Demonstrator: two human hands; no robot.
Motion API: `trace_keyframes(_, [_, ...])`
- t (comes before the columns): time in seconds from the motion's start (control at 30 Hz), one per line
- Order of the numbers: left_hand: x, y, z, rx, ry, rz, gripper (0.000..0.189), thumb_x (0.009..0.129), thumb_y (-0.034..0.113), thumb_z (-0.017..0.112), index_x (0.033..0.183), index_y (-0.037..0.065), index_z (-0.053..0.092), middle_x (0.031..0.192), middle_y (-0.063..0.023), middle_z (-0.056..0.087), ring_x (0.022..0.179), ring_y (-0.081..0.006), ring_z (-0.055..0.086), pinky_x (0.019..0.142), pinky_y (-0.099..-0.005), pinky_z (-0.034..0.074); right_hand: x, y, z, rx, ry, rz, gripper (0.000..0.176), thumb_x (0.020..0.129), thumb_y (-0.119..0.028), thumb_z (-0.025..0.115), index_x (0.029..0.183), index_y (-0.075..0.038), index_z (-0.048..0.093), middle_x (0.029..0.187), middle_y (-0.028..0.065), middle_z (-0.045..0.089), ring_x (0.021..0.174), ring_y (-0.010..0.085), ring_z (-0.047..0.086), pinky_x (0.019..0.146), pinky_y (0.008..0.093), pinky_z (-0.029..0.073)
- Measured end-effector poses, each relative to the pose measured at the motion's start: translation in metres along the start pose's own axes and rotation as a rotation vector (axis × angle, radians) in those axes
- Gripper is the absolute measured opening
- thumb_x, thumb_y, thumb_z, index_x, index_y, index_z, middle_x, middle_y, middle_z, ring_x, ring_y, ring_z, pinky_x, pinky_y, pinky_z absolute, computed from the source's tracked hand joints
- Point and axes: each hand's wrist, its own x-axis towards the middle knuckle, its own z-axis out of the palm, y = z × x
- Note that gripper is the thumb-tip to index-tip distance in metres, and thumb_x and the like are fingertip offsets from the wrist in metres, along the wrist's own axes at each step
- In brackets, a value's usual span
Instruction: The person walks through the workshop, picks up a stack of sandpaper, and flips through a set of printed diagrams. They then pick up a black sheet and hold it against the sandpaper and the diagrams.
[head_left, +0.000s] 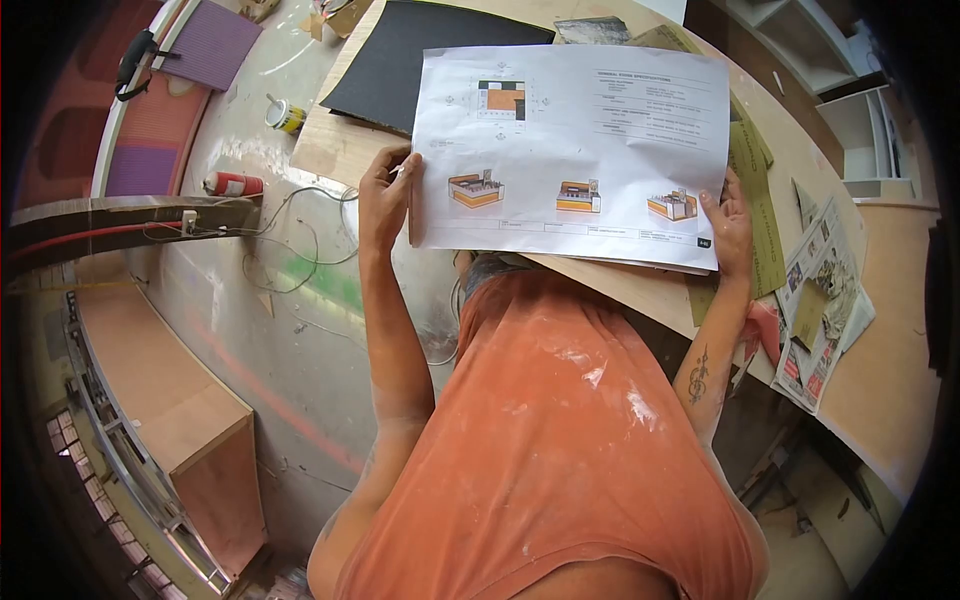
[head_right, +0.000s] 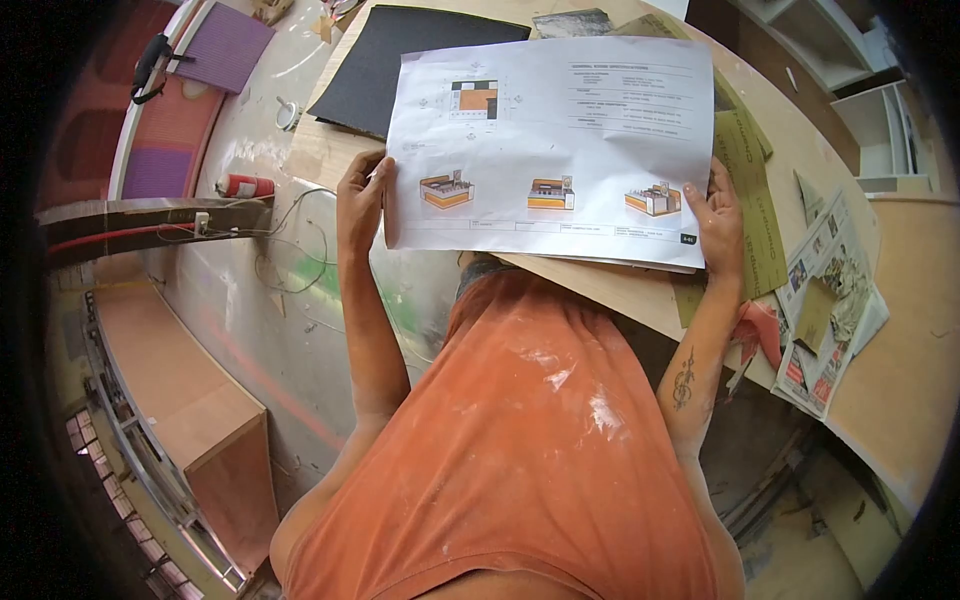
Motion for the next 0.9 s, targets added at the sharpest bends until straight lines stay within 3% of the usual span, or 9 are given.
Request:
trace_keyframes(0.27, [-0.0008, -0.0003, 0.0008, 0.031, 0.01, 0.025, 0.029, 0.093, 0.019, 0.062, 0.111, -0.004, 0.062, 0.1, -0.0106, 0.068, 0.089, -0.0137, 0.061, 0.08, -0.0258, 0.048, 0.0008, 0.0024, -0.0013, 0.026, -0.007, -0.026, 0.049, 0.09, 0.001, 0.059, 0.137, 0.005, 0.044, 0.131, 0.014, 0.056, 0.117, 0.017, 0.053, 0.1, 0.027, 0.039])
trace_keyframes(0.63, [-0.0012, -0.0014, 0.001, 0.011, -0.009, 0.021, 0.028, 0.092, 0.017, 0.064, 0.111, -0.004, 0.062, 0.097, -0.009, 0.067, 0.086, -0.0123, 0.061, 0.078, -0.0246, 0.049, 0.0003, 0.0005, 0.0021, 0.077, 0.017, -0.018, 0.049, 0.091, 0.002, 0.056, 0.138, 0.004, 0.043, 0.121, 0.0123, 0.063, 0.101, 0.0124, 0.061, 0.088, 0.0232, 0.045])
trace_keyframes(0.9, [-0.001, -0.0039, 0.0008, -0.002, -0.007, 0.01, 0.028, 0.092, 0.017, 0.065, 0.111, -0.004, 0.061, 0.095, -0.0078, 0.067, 0.084, -0.0112, 0.06, 0.076, -0.0237, 0.048, -0.0005, -0.0026, 0.0009, 0.033, 0.002, -0.001, 0.049, 0.091, 0.001, 0.056, 0.138, 0.003, 0.043, 0.122, 0.0123, 0.063, 0.102, 0.0128, 0.06, 0.089, 0.0234, 0.044])
